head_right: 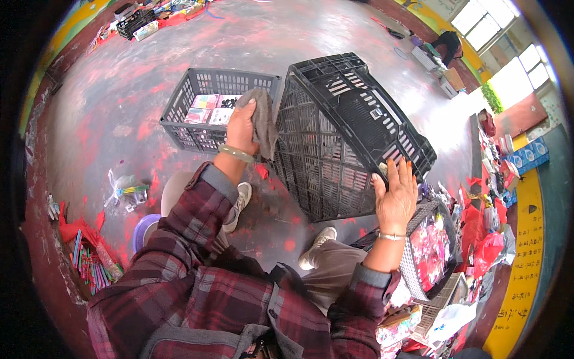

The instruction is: The person sits on the floor and wipes a black plastic crate with a cloth. They clean the exterior surfaces, then turn the crate over to wipe the interior grid and sides thoroughly.

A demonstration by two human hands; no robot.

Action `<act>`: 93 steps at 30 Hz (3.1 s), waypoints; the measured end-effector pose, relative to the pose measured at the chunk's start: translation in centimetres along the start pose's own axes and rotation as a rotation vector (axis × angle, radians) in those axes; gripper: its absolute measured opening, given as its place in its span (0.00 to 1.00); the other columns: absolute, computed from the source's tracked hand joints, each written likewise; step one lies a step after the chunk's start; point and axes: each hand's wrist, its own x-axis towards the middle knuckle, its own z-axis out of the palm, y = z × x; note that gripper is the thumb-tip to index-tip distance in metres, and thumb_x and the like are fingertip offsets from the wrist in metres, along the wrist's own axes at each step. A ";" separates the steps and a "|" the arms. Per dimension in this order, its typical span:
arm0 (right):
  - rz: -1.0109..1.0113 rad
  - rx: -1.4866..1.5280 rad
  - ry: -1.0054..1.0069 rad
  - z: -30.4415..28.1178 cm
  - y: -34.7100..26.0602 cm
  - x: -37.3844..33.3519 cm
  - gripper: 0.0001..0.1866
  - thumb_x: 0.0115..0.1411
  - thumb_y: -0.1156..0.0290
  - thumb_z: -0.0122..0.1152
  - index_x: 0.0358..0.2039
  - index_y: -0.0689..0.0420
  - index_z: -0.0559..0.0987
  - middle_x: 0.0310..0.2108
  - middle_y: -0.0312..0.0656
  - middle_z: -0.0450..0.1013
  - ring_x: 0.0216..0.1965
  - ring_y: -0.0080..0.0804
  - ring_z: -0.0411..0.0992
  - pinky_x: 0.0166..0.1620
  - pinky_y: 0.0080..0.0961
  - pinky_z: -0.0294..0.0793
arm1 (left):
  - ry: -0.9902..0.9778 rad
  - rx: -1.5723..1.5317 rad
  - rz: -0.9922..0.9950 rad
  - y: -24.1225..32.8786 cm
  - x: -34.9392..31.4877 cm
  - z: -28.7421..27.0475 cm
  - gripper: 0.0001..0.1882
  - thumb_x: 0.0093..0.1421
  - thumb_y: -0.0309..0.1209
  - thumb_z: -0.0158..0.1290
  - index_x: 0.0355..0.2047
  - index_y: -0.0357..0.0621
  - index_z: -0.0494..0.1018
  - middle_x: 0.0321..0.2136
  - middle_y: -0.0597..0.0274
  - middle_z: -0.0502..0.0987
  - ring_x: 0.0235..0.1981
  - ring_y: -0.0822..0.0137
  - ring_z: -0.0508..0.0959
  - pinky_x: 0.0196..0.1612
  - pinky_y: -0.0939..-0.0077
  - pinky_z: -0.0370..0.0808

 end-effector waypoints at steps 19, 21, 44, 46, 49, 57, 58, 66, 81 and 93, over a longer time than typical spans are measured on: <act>-0.003 0.028 0.082 -0.1 -0.4 0.4 0.27 0.52 0.50 0.60 0.46 0.57 0.77 0.52 0.50 0.69 0.55 0.46 0.65 0.58 0.40 0.59 | -0.262 1.612 0.782 -2.4 10.1 3.4 0.12 0.49 0.21 0.44 0.35 0.35 0.72 0.34 0.38 0.74 0.40 0.41 0.72 0.44 0.54 0.70; -0.003 0.037 0.092 0.0 -0.2 0.4 0.27 0.51 0.52 0.61 0.46 0.57 0.77 0.51 0.50 0.69 0.55 0.45 0.65 0.58 0.39 0.59 | -0.207 1.448 0.817 -2.9 9.4 3.6 0.13 0.49 0.20 0.43 0.35 0.34 0.72 0.33 0.38 0.74 0.39 0.41 0.72 0.44 0.54 0.70; 0.001 0.110 0.153 0.4 -0.8 0.1 0.26 0.49 0.53 0.64 0.44 0.57 0.78 0.48 0.48 0.72 0.56 0.43 0.65 0.59 0.39 0.57 | -0.599 1.742 1.001 -2.6 7.5 4.1 0.22 0.51 0.23 0.46 0.48 0.33 0.66 0.42 0.39 0.71 0.45 0.43 0.70 0.50 0.57 0.68; 0.010 0.103 0.158 0.2 -0.5 0.1 0.26 0.48 0.53 0.64 0.44 0.57 0.78 0.48 0.48 0.72 0.55 0.43 0.65 0.59 0.39 0.57 | -0.538 1.785 0.893 -2.3 8.8 5.0 0.16 0.50 0.23 0.45 0.40 0.33 0.70 0.39 0.38 0.73 0.43 0.42 0.71 0.48 0.56 0.69; 0.002 0.112 0.178 0.4 -0.3 0.0 0.26 0.48 0.52 0.64 0.43 0.57 0.78 0.47 0.48 0.72 0.55 0.43 0.65 0.59 0.39 0.58 | -0.462 1.848 0.876 -1.7 10.8 4.3 0.11 0.48 0.22 0.46 0.33 0.33 0.72 0.34 0.38 0.75 0.40 0.42 0.73 0.46 0.57 0.70; 0.007 0.086 0.196 0.5 -0.1 -0.2 0.27 0.48 0.51 0.63 0.43 0.57 0.78 0.47 0.48 0.72 0.54 0.44 0.66 0.59 0.39 0.58 | -0.505 1.799 1.138 -6.8 2.3 5.6 0.05 0.43 0.22 0.48 0.23 0.35 0.71 0.25 0.45 0.74 0.32 0.51 0.74 0.40 0.59 0.69; 0.006 0.090 0.198 0.5 -0.2 -0.1 0.27 0.48 0.50 0.63 0.43 0.57 0.78 0.47 0.48 0.72 0.54 0.44 0.66 0.59 0.39 0.58 | -0.558 1.836 1.121 -7.5 1.2 5.7 0.06 0.45 0.24 0.47 0.24 0.37 0.71 0.25 0.49 0.75 0.32 0.54 0.75 0.42 0.63 0.67; 0.038 0.225 0.222 0.5 -0.1 -0.2 0.26 0.60 0.56 0.51 0.55 0.55 0.69 0.46 0.48 0.73 0.54 0.46 0.67 0.59 0.40 0.58 | -0.939 1.782 0.992 -8.6 -7.0 7.6 0.07 0.46 0.26 0.47 0.26 0.37 0.71 0.25 0.52 0.74 0.32 0.56 0.75 0.42 0.64 0.67; 0.152 0.696 0.342 -0.3 0.4 -0.2 0.29 0.67 0.56 0.34 0.63 0.62 0.55 0.57 0.55 0.63 0.58 0.46 0.62 0.60 0.31 0.57 | -1.326 1.471 0.907 -12.5 -16.0 8.1 0.10 0.49 0.34 0.48 0.29 0.40 0.71 0.24 0.60 0.75 0.29 0.61 0.75 0.36 0.66 0.68; 0.138 0.523 0.254 0.7 0.5 -0.2 0.27 0.66 0.56 0.35 0.61 0.59 0.61 0.51 0.51 0.70 0.54 0.46 0.66 0.61 0.41 0.55 | -0.724 1.348 1.053 -10.4 -3.1 4.6 0.17 0.58 0.33 0.44 0.43 0.35 0.71 0.41 0.46 0.74 0.45 0.47 0.71 0.54 0.52 0.60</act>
